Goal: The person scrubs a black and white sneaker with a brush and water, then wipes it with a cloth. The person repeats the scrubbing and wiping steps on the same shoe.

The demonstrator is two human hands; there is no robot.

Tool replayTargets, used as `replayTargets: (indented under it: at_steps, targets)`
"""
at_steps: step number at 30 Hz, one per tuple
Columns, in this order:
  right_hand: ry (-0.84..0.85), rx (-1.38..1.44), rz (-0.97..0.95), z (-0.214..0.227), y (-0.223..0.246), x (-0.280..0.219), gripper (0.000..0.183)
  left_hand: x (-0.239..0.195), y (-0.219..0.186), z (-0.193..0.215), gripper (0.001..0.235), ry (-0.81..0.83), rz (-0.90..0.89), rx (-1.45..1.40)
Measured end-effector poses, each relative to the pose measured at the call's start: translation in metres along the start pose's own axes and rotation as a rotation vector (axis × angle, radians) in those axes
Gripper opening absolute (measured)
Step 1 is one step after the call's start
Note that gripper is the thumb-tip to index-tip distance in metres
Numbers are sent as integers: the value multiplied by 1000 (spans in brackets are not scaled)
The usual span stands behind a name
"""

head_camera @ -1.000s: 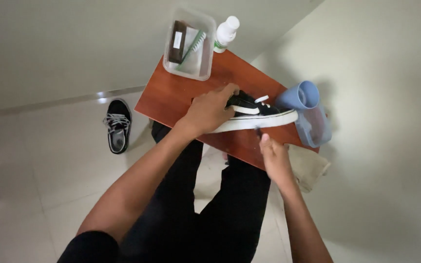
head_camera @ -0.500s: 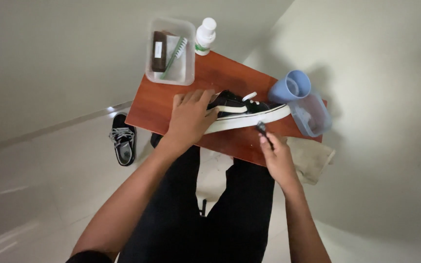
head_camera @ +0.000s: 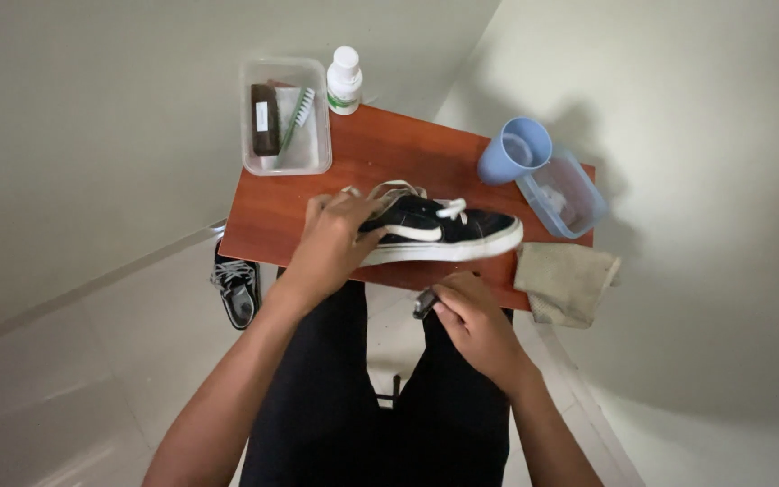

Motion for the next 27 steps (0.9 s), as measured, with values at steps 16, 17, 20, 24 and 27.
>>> replayTargets:
  at_steps: [16,17,20,24,27]
  targets:
    - [-199,-50,-83,16,-7,88,25,-24,28,-42,29,-213,-374,324]
    - [-201,-37,-79,13,-9,100,26,-21,23,-33,31,-205,-332,163]
    - [-143,95,-167,12,19,141,35,-13,23,-13,35,-224,-193,-69]
    - [-55,474,-420,-49,-7,197,42,0,27,16,34,-360,56,-297]
    - [-22,854,-673,-112,-41,251,51,1,46,22,37,-387,265,-417]
Point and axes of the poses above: each hand's wrist, its own x-axis towards the middle knuckle, its own z-axis out of the back of the hand, y = z × x, the point moved 2 cm from there along x, towards the middle knuckle, and after that the axes turned 2 degrees about -x, right-handed, at the moved point
